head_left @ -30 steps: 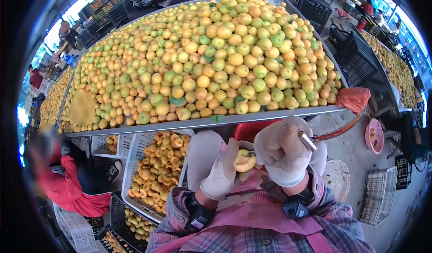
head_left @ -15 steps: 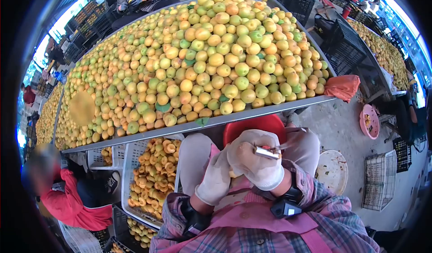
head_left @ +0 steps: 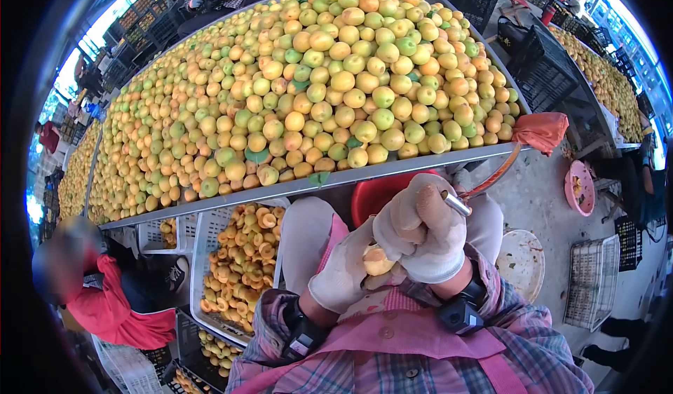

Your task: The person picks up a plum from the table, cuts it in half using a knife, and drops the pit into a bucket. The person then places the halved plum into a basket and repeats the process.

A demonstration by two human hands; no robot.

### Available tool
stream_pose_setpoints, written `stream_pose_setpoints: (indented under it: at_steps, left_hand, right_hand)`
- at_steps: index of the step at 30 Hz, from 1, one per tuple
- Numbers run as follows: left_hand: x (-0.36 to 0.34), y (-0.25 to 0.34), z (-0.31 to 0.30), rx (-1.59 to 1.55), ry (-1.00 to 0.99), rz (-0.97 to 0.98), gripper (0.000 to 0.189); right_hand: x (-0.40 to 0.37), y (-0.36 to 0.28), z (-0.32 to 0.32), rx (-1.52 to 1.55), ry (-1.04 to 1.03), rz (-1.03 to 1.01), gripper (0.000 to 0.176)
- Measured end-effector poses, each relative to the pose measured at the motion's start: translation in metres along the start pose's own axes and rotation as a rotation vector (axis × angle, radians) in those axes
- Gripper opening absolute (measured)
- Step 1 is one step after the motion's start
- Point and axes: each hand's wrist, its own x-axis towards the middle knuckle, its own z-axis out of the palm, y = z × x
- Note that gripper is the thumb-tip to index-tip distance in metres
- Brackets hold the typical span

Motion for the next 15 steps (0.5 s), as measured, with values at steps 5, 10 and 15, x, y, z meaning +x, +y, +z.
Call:
stream_pose_setpoints:
  at_steps: [5,10,15]
  left_hand:
    - [-0.002,-0.001,0.001,-0.101,-0.073,-0.056,0.056]
    - [-0.005,-0.011,0.008,-0.158,-0.061,0.053,0.058]
    - [-0.004,-0.008,0.003,-0.179,-0.103,-0.033,0.055]
  right_hand:
    - [-0.001,0.000,-0.009,0.076,-0.025,0.022,0.038]
    - [-0.003,-0.001,-0.002,0.066,0.030,0.014,0.044]
    - [0.006,0.002,-0.006,0.097,-0.043,-0.044,0.041]
